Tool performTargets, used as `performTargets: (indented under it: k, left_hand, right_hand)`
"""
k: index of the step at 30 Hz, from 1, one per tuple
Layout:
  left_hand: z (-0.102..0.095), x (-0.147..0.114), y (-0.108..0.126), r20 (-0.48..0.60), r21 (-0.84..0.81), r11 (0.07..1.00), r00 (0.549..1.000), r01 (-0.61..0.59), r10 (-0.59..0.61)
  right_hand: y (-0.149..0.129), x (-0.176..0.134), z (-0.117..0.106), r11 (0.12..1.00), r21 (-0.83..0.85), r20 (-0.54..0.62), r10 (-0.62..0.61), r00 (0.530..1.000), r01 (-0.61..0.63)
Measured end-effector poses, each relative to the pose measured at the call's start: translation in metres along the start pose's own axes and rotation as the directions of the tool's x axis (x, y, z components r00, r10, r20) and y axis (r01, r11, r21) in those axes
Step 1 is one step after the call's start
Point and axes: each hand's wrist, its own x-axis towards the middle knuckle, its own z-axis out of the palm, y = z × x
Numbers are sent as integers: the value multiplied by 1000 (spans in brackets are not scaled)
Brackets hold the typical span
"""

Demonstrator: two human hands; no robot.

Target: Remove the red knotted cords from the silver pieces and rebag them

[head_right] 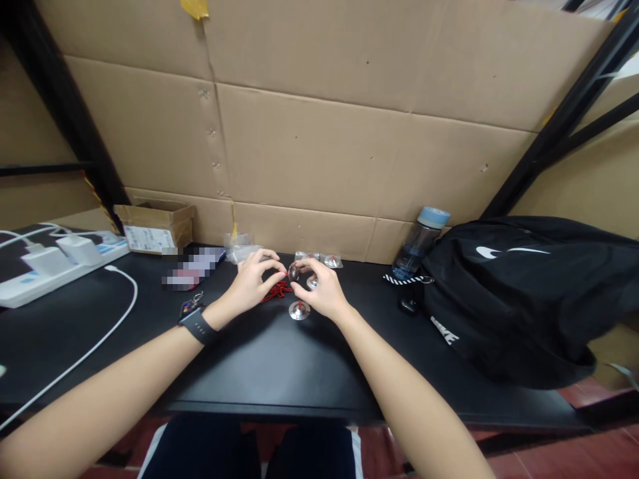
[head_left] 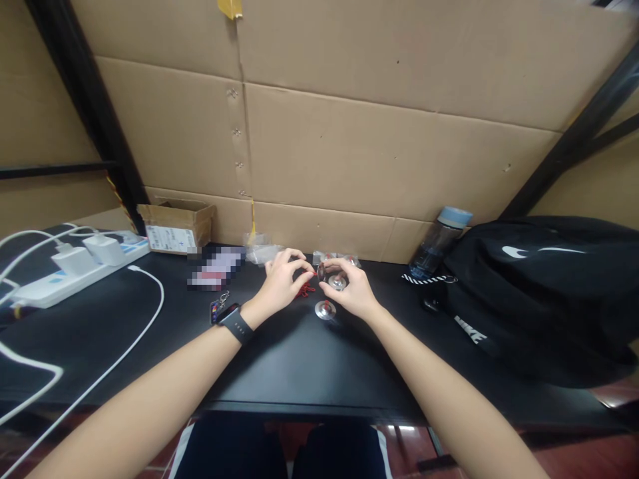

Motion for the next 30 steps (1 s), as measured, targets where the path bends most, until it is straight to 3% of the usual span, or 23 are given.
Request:
performTargets:
  k: [5,22,30]
  left_hand:
    - [3,-1,5,7,-93,996,1000,-8,9]
    - [-1,-3,11,-25,-93,995,999,-33,31]
    - [-6,-4,17,-97,-54,996,993,-76,71]
  right_hand:
    - [-15,-1,3,1000,10,-21,-19,1000,20]
    - [-22,-2,2,999,31,-28,-26,999,27]
    - [-18,-3,6,951,293,-16,108,994,-99]
